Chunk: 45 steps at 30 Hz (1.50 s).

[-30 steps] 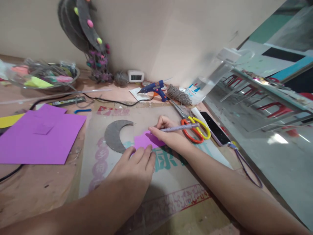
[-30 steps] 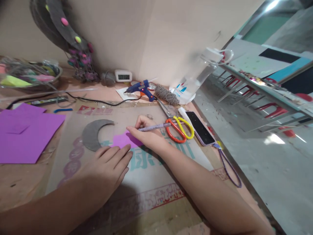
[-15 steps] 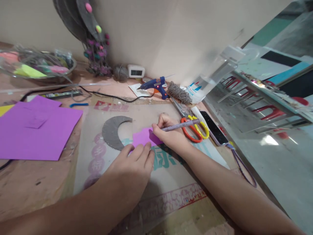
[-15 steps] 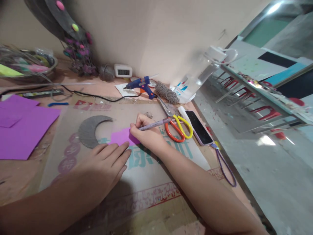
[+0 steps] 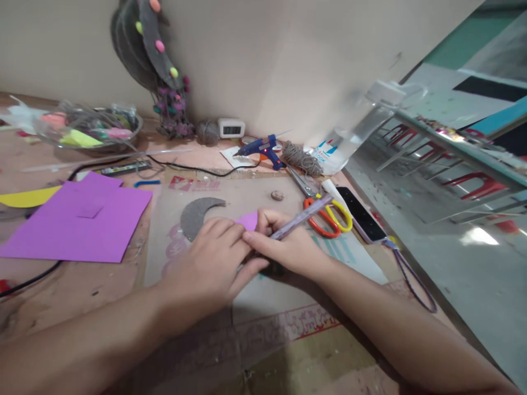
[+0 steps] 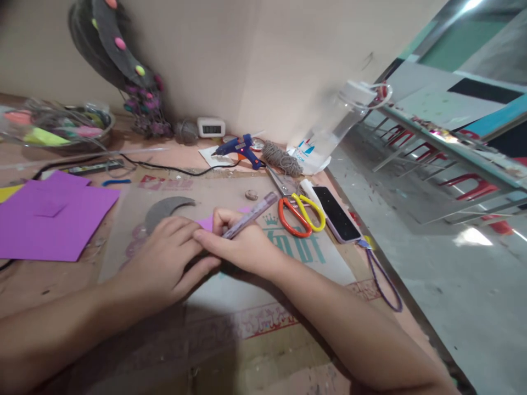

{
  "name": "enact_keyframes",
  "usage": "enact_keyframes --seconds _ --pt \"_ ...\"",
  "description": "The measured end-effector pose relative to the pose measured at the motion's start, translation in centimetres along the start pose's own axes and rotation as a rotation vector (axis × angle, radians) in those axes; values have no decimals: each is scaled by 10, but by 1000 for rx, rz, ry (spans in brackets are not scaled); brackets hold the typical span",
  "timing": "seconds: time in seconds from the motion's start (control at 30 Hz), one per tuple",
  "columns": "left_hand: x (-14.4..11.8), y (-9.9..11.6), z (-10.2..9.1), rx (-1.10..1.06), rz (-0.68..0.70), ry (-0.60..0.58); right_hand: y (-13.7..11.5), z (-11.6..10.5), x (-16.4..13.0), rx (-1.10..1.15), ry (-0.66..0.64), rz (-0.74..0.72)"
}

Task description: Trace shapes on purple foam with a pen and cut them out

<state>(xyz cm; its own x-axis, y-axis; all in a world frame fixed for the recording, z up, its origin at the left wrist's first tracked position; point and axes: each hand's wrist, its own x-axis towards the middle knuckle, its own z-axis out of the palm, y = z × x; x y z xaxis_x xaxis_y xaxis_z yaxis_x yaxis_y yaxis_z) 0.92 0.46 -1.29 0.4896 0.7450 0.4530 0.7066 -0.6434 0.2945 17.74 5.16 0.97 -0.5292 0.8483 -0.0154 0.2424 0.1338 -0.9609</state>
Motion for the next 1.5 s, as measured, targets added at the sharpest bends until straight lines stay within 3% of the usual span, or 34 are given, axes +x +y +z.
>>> enact_keyframes --seconds 0.07,0.2,0.37,0.67,0.9,1.13,1.37,1.5 --pt "3 -1 0 -35 -13 -7 -4 4 0 55 16 -25" --pt "5 -1 1 -41 -88 -48 -15 -1 7 355 229 -24" --pt "4 3 2 -82 -26 -74 -24 -16 9 525 259 14" --pt "1 -2 5 -176 97 6 -31 -20 3 545 290 -61" --pt "1 -5 6 -193 92 23 -29 -19 5 670 300 7" --pt "2 -4 5 -182 80 10 -27 -19 4 536 315 30" --pt "2 -3 5 -176 89 6 -28 -18 4 668 299 13" --pt "2 -3 5 -170 98 12 -27 -17 5 592 345 59"
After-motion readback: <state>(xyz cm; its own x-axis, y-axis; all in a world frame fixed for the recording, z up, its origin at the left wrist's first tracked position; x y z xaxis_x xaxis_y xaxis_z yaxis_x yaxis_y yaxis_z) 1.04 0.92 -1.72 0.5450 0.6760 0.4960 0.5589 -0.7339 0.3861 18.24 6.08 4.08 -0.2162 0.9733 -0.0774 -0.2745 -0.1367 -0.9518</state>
